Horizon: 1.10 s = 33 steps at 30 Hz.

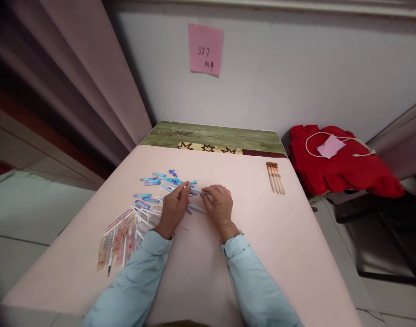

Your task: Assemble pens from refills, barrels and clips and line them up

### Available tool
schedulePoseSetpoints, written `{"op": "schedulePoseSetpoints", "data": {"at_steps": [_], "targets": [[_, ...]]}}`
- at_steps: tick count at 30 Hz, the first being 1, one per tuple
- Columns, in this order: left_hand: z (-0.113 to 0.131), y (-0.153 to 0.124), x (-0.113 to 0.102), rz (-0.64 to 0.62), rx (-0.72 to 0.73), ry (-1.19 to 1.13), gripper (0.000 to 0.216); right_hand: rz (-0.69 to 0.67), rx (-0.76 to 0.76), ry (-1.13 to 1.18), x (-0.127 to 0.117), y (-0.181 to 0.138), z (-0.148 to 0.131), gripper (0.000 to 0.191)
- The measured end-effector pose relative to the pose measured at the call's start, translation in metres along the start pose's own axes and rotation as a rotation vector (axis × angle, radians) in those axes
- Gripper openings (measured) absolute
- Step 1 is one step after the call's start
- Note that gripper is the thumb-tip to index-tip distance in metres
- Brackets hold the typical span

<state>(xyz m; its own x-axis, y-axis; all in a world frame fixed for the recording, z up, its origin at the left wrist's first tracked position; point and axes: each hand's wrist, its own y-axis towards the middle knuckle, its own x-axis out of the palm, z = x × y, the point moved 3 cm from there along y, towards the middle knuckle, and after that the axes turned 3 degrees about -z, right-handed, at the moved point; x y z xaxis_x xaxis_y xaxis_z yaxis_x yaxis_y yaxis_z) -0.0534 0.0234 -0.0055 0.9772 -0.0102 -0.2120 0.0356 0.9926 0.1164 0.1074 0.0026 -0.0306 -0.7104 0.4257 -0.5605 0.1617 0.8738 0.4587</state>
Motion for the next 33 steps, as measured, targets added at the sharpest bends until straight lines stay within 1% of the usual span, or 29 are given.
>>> {"op": "schedulePoseSetpoints", "data": {"at_steps": [3,5,8,10,12,15,17,19,23,27,30,32,33], "targets": [[-0.001,-0.002,0.002,0.012,0.02,0.05,0.048,-0.007,-0.041,-0.079,-0.003,0.0,0.0,0.011],[-0.001,-0.003,0.003,0.016,0.052,0.11,0.056,0.015,-0.048,-0.108,-0.008,0.001,0.001,0.012],[0.003,-0.008,0.003,0.024,0.108,0.19,0.063,0.078,0.001,-0.183,-0.019,0.002,0.008,0.014],[0.009,-0.013,0.004,0.009,0.168,0.244,0.058,0.109,0.053,-0.255,-0.024,0.003,0.015,0.016],[0.018,-0.019,0.01,-0.056,0.243,0.306,0.05,0.104,0.102,-0.328,-0.026,0.003,0.022,0.017],[0.035,-0.03,0.021,-0.186,0.336,0.354,0.04,0.025,0.165,-0.395,-0.025,0.003,0.031,0.019],[0.049,-0.038,0.028,-0.237,0.401,0.353,0.036,-0.03,0.197,-0.392,-0.024,0.002,0.035,0.02],[0.063,-0.048,0.034,-0.278,0.483,0.363,0.033,-0.057,0.222,-0.368,-0.024,0.001,0.037,0.022],[0.084,-0.073,0.038,-0.364,0.6,0.377,0.033,-0.038,0.244,-0.323,-0.026,0.0,0.04,0.029],[0.094,-0.107,0.031,-0.473,0.72,0.419,0.031,0.008,0.267,-0.223,-0.028,-0.003,0.045,0.034],[0.093,-0.128,0.015,-0.545,0.797,0.484,0.026,0.03,0.27,-0.179,-0.029,-0.006,0.046,0.033],[0.089,-0.133,-0.002,-0.56,0.758,0.484,0.022,0.041,0.266,-0.161,-0.029,-0.007,0.045,0.031],[0.087,-0.133,-0.012,-0.55,0.706,0.464,0.02,0.051,0.269,-0.149,-0.03,-0.007,0.044,0.031]]}}
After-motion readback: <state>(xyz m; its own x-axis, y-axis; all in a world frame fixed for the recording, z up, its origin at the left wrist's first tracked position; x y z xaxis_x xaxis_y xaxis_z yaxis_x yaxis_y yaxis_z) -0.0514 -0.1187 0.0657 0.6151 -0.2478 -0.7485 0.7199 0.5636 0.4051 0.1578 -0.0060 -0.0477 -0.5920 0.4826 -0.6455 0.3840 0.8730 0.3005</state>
